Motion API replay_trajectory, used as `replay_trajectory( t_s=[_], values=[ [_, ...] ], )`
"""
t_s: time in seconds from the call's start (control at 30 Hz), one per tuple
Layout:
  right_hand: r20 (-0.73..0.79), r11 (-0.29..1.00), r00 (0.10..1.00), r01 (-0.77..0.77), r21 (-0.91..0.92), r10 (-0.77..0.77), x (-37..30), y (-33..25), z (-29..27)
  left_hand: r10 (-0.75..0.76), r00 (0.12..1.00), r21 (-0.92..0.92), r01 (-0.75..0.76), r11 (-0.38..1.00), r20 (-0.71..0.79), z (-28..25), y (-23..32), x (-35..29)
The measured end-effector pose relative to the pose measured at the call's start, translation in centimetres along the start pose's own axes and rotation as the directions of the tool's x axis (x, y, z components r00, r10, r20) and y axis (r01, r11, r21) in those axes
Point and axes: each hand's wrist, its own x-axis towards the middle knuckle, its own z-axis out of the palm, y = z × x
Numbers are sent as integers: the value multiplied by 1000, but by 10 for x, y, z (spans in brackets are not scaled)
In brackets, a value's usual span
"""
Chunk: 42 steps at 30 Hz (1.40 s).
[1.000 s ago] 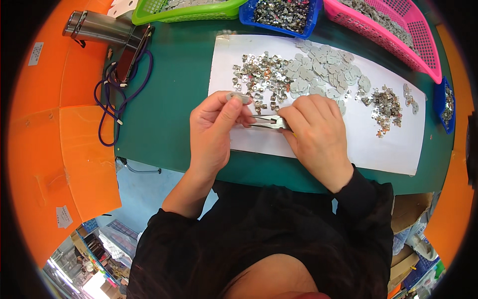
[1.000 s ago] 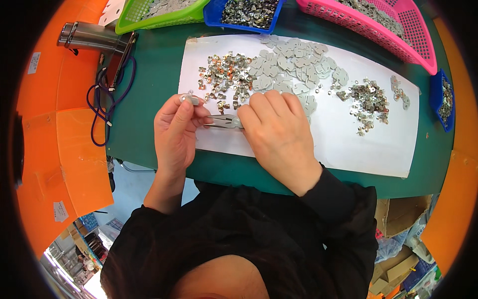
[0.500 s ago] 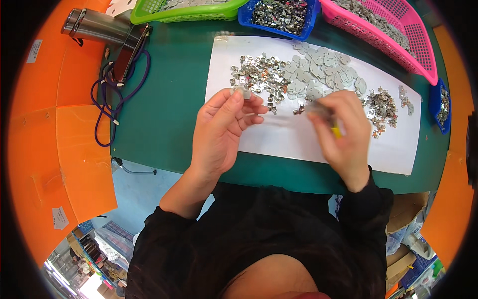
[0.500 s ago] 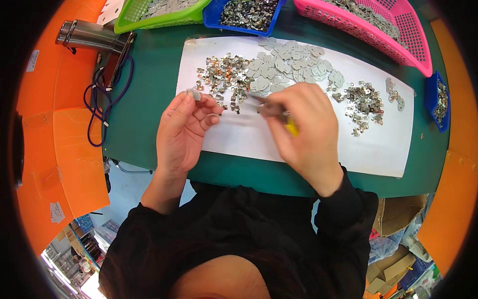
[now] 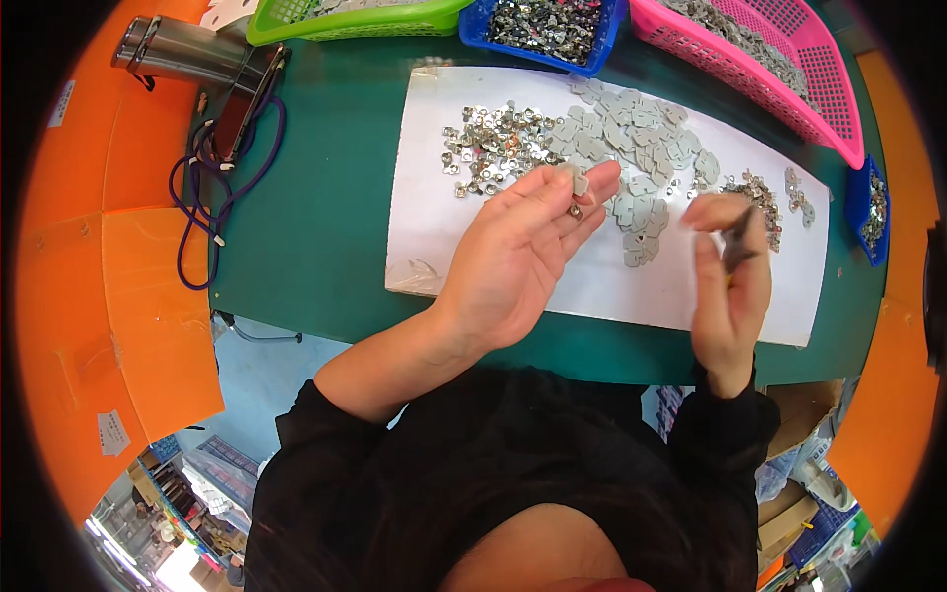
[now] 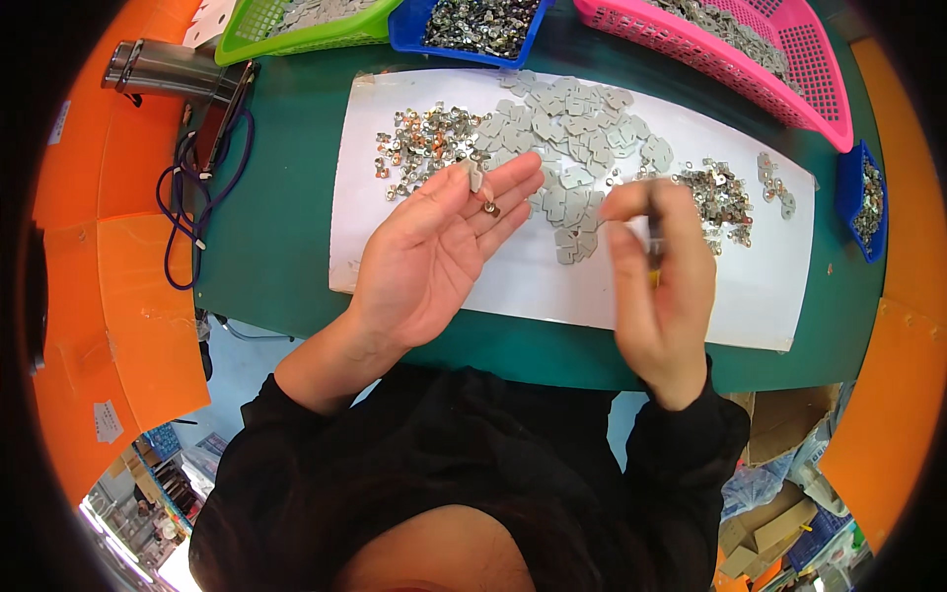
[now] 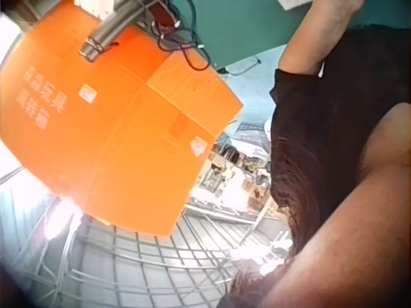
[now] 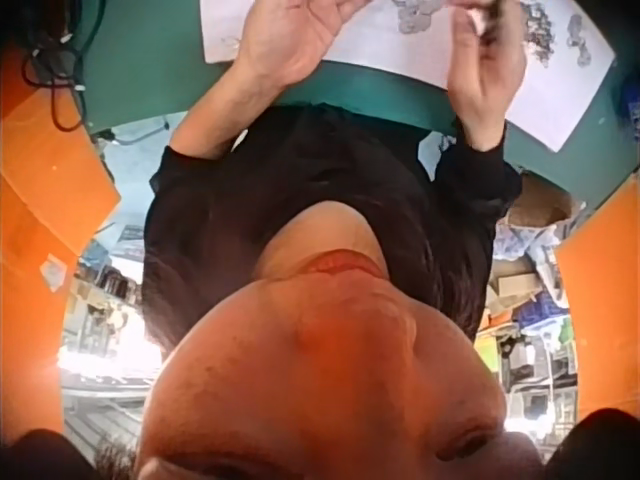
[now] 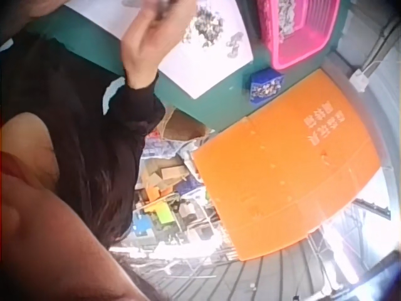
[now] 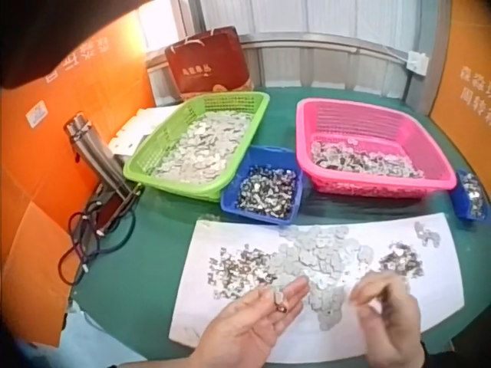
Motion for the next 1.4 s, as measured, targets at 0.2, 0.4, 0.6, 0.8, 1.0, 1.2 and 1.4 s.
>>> replay_trajectory(
  t_s=[0.2,0.4,0.6,0.8,1.0,1.2,1.4],
  values=[
    [145,970,988,-14,-242,50,2,-20,31,-56,998,-34,56,998,-1,8,-4,-5],
    [141,976,986,-55,-210,86,2,-13,37,-64,997,-77,61,995,-30,9,-7,-8],
    [141,972,986,-52,-229,86,2,-13,36,-73,997,-113,71,991,-13,12,-6,-8],
    [152,975,984,-62,-211,95,3,-15,35,-79,997,-148,79,986,10,10,-6,-8],
    [151,972,985,-45,-233,82,2,-13,34,-75,997,-149,75,986,7,12,-6,-8],
    [140,977,989,-15,-212,46,4,-15,35,-11,999,-70,14,997,36,8,-9,-11],
    [114,946,990,-41,-322,82,3,-12,26,147,989,199,-145,969,2,-3,-5,-6]
  ],
)
